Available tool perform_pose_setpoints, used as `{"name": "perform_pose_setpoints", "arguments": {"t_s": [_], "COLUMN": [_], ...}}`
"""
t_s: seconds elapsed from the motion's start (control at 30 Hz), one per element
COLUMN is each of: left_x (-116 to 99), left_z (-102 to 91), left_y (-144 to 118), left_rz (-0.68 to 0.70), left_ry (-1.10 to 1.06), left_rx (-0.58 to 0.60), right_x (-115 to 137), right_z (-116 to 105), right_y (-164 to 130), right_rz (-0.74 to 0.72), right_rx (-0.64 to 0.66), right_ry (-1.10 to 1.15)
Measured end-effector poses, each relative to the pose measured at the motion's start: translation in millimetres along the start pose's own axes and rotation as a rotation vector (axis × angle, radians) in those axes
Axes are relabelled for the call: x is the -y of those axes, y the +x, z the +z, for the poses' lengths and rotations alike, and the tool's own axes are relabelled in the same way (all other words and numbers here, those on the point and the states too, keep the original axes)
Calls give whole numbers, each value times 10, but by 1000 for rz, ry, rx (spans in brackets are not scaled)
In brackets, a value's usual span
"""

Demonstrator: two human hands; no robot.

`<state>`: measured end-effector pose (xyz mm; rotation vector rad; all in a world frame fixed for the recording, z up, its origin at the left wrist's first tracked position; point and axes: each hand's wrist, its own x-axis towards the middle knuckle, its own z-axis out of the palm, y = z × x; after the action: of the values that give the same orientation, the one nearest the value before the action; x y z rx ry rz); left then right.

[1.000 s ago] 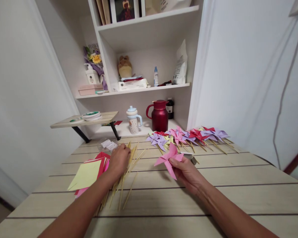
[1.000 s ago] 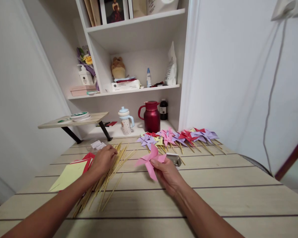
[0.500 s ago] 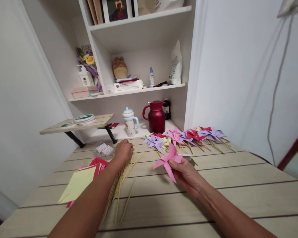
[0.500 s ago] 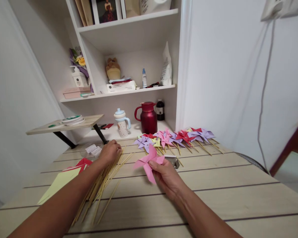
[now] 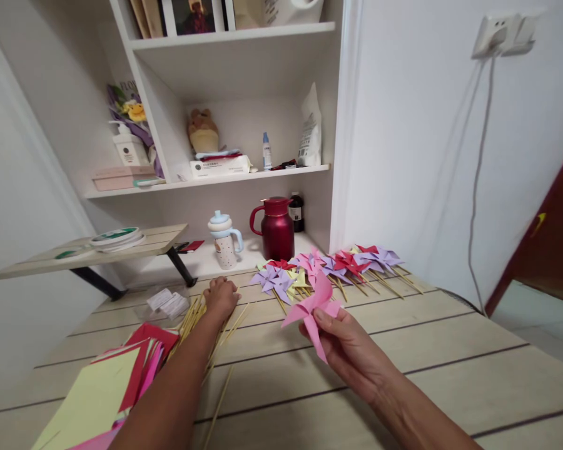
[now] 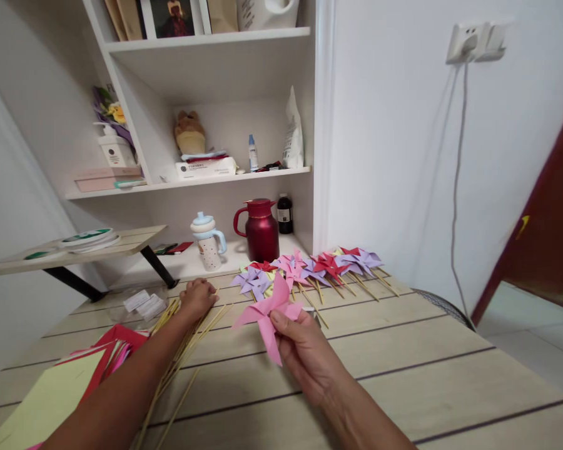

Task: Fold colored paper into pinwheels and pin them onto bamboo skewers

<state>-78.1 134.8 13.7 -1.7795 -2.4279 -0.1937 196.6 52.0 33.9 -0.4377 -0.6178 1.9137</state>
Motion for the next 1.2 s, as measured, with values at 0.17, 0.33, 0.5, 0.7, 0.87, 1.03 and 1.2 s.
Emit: {"name": "perform_pose_setpoints", "arguments": {"t_s": [0.17, 0.33, 0.5, 0.7, 0.87, 1.03, 1.2], "left_x": [-130, -211, -239, -122, -124, -302, -413], "left_z": [30, 29, -28, -376, -595, -424, -267], "left_y": [135, 118, 48, 119, -38, -367, -775], "left_rz": [-37, 11, 90, 33, -30, -102, 79], "left_ry": [-17, -100, -293, -624, -941, -1072, -990], "left_rx": [-6, 12, -3, -59, -96, -125, -88], "right_x": [13, 0, 36, 42, 12, -30, -7], "right_z": [34, 39, 34, 21, -58, -142, -198], "right_y": [-27, -10, -17, -18, 24, 55, 78], "right_rz": [24, 25, 14, 0, -15, 13, -29], "right_rx": [3, 10, 19, 23, 29, 49, 110], "right_ry": [-4, 20, 22, 19, 8, -74, -138]}}
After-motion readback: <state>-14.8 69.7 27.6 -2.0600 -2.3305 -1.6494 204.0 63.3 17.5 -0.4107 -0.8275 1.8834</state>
